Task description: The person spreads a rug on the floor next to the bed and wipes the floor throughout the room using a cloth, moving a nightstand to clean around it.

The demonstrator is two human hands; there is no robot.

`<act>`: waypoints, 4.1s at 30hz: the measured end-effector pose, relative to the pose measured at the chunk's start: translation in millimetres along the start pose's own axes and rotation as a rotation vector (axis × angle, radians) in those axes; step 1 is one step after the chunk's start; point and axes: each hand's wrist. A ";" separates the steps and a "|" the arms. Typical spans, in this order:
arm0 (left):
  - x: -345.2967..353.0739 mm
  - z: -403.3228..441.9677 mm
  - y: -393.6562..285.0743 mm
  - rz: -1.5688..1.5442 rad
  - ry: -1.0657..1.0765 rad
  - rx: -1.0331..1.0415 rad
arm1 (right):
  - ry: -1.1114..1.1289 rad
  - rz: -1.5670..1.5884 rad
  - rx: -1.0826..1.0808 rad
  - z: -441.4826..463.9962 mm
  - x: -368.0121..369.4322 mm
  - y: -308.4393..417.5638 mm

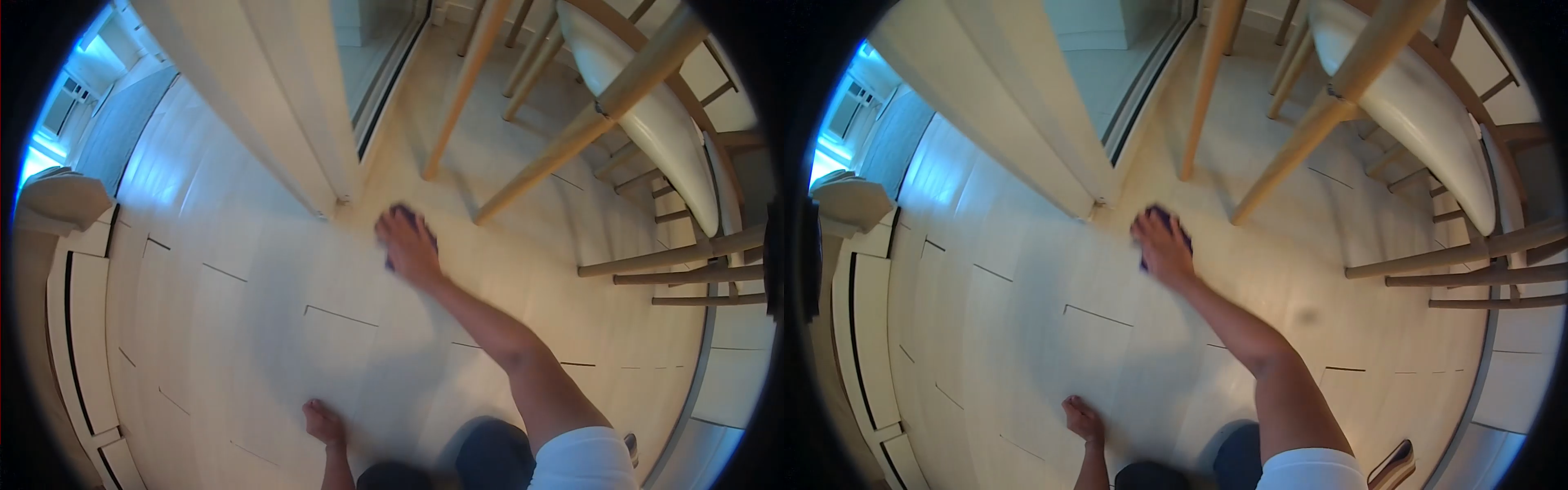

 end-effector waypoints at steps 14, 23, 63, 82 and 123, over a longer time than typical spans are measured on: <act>2.4 1.7 -44.0 -0.053 0.032 -0.125 | 0.005 -0.550 0.449 -171.4 -83.1 -274.1; 94.3 -14.0 -219.7 -0.394 0.355 0.368 | -0.426 0.533 0.410 27.1 47.6 -339.9; 101.3 -17.5 -235.1 -0.169 0.281 0.407 | 0.030 0.215 -0.016 -7.1 -40.2 -295.1; -28.4 -138.8 -128.7 -0.608 -0.187 -0.277 | -0.069 -0.058 0.181 -94.1 -2.5 -10.3; -149.5 -363.1 154.3 0.078 -0.189 -0.863 | 0.366 0.261 -1.022 -346.8 -104.2 374.6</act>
Point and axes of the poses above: each hand's wrist, its own z-axis towards the middle knuckle, its own x-axis out of the palm, y = z × x, and after that the axes turned 3 degrees about -y, right-handed
